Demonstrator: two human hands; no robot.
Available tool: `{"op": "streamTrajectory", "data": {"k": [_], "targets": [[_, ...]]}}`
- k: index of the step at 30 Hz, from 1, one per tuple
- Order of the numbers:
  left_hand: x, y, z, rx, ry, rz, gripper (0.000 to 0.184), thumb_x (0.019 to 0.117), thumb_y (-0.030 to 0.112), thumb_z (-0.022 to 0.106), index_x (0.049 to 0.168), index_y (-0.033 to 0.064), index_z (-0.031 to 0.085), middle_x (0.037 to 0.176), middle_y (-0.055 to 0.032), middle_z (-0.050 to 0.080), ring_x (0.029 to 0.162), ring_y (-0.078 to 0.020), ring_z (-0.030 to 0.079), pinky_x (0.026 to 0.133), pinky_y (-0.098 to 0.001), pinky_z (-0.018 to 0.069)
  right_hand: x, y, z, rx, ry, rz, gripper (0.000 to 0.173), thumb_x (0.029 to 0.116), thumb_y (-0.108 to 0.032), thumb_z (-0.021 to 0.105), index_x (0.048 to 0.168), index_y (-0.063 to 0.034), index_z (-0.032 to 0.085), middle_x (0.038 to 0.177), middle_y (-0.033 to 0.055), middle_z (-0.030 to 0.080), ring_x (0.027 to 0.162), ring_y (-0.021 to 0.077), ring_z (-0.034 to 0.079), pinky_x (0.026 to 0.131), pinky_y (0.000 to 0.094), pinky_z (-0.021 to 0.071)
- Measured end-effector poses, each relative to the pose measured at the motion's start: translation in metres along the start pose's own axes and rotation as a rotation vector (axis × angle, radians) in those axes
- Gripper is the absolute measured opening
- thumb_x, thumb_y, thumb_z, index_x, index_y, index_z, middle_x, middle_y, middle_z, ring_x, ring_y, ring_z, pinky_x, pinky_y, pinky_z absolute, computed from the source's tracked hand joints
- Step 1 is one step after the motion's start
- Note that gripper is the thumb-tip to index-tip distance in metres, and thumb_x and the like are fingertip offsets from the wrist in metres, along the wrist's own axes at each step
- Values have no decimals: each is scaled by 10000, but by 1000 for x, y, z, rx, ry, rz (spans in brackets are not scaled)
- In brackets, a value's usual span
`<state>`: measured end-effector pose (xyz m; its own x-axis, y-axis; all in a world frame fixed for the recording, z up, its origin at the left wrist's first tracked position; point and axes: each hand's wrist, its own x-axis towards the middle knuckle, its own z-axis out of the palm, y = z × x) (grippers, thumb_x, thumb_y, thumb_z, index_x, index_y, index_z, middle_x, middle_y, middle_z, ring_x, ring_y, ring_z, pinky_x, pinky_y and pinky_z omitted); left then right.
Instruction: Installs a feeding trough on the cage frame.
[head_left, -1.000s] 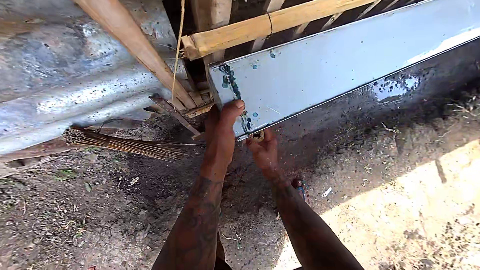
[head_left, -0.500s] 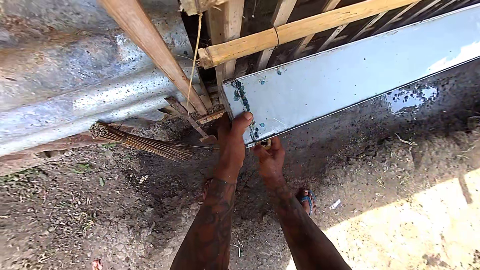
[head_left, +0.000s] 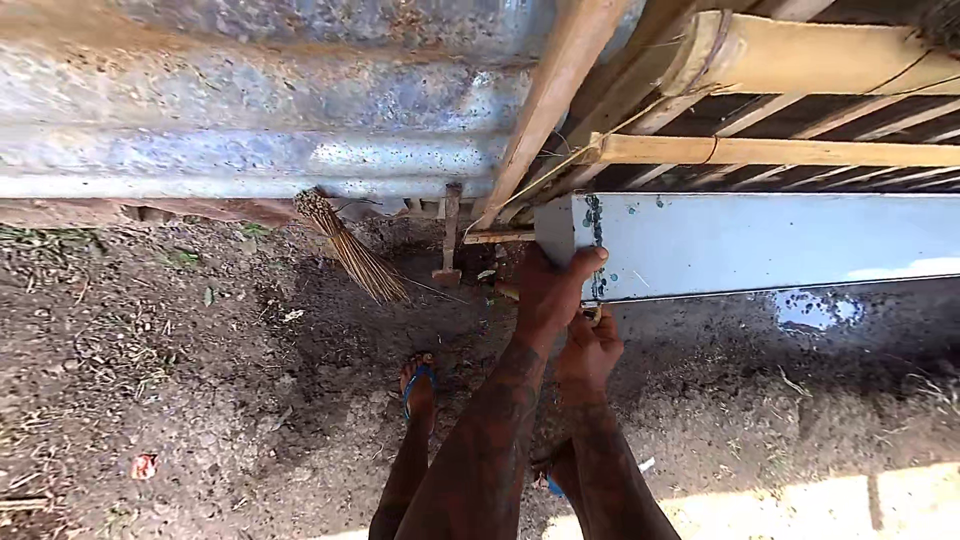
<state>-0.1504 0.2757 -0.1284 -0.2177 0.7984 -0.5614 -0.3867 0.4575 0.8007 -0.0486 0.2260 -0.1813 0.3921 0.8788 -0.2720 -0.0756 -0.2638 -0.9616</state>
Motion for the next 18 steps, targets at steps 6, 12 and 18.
{"op": "streamTrajectory", "data": {"k": [6,12,18], "targets": [[11,-9,-5,59,-4,-72,698,866,538,750,1367,93,554,1092,-128,701,1020,-241,682,873,-493,569,0,-6,3,-121,32,-9,304,863,38,681,1155,57,597,892,87,691,816,131,700,794,310,620],[18,-20,-9,61,-40,-98,742,844,516,765,1411,106,516,1136,-135,692,1041,-244,681,886,-492,572,0,-7,0,-268,27,-32,253,872,8,698,1115,43,636,866,79,701,796,117,706,785,298,620],[18,-19,-7,24,-20,-161,738,853,547,744,1403,99,539,1168,-149,690,1085,-267,675,892,-505,576,4,-17,-6,-457,-33,-21,301,853,-104,777,1110,13,672,816,42,711,706,79,676,692,280,588]]}}
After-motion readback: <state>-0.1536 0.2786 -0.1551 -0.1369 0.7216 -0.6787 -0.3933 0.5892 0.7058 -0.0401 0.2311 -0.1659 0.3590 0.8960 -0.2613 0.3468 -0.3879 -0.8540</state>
